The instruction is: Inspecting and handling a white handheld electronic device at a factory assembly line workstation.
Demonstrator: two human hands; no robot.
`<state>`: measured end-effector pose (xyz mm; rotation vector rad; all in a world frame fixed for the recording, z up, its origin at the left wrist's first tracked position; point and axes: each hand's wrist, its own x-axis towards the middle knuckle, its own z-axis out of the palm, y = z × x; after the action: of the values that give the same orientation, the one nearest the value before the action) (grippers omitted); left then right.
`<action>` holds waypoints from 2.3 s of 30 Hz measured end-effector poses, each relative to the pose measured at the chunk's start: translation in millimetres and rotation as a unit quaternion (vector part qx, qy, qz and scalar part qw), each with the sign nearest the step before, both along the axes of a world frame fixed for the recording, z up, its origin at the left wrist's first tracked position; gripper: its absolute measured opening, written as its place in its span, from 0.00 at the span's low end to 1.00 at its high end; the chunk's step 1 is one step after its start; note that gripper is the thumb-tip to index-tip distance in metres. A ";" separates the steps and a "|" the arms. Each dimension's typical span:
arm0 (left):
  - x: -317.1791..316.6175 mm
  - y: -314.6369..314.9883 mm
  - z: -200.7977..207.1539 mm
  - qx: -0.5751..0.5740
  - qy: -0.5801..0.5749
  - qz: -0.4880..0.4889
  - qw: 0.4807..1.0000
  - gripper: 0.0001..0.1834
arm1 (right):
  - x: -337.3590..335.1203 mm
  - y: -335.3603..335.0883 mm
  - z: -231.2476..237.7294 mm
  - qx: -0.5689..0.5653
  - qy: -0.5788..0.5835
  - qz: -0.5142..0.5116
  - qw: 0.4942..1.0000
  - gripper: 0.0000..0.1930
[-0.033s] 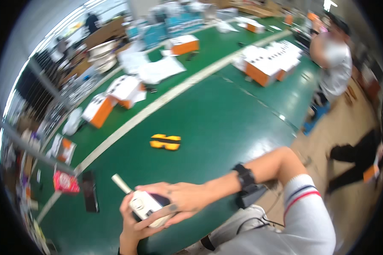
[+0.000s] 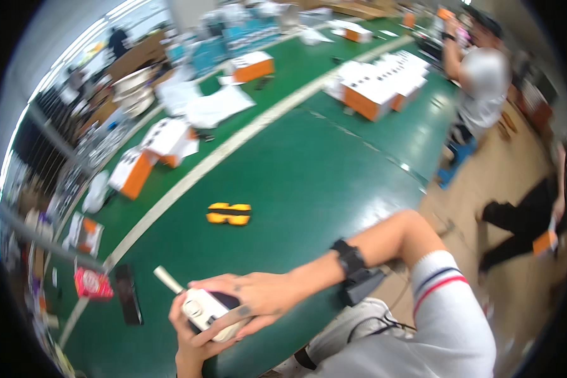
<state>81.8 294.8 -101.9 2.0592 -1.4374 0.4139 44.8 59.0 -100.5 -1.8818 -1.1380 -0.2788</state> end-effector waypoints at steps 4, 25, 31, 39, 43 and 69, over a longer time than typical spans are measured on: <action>-5.5 -11.0 -3.1 -0.097 0.099 -0.042 0.989 0.33 | -4.9 -9.1 -3.6 0.022 -0.031 -0.005 0.999 0.26; -12.3 -4.2 29.0 -0.010 0.056 -0.002 0.998 0.31 | 5.4 1.4 -14.8 0.075 -0.117 -0.041 0.989 0.23; -15.1 -4.0 27.5 -0.004 0.058 0.001 0.998 0.31 | 5.6 2.8 -14.2 0.074 -0.113 -0.037 0.990 0.22; -16.6 -1.8 23.7 0.000 0.056 0.006 0.998 0.30 | 6.9 5.3 -15.6 0.052 -0.092 -0.034 0.994 0.23; -18.2 -3.5 29.0 0.010 0.051 0.003 0.999 0.30 | 5.9 8.1 -12.1 0.060 -0.090 -0.032 0.994 0.22; -15.0 -7.4 27.0 -0.013 0.028 -0.007 1.000 0.33 | 4.8 10.7 -8.0 0.065 -0.106 -0.036 0.992 0.23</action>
<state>66.8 287.3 -74.8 2.0238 -1.4047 0.3653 49.6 69.7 -108.5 -1.8108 -1.1633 -0.5908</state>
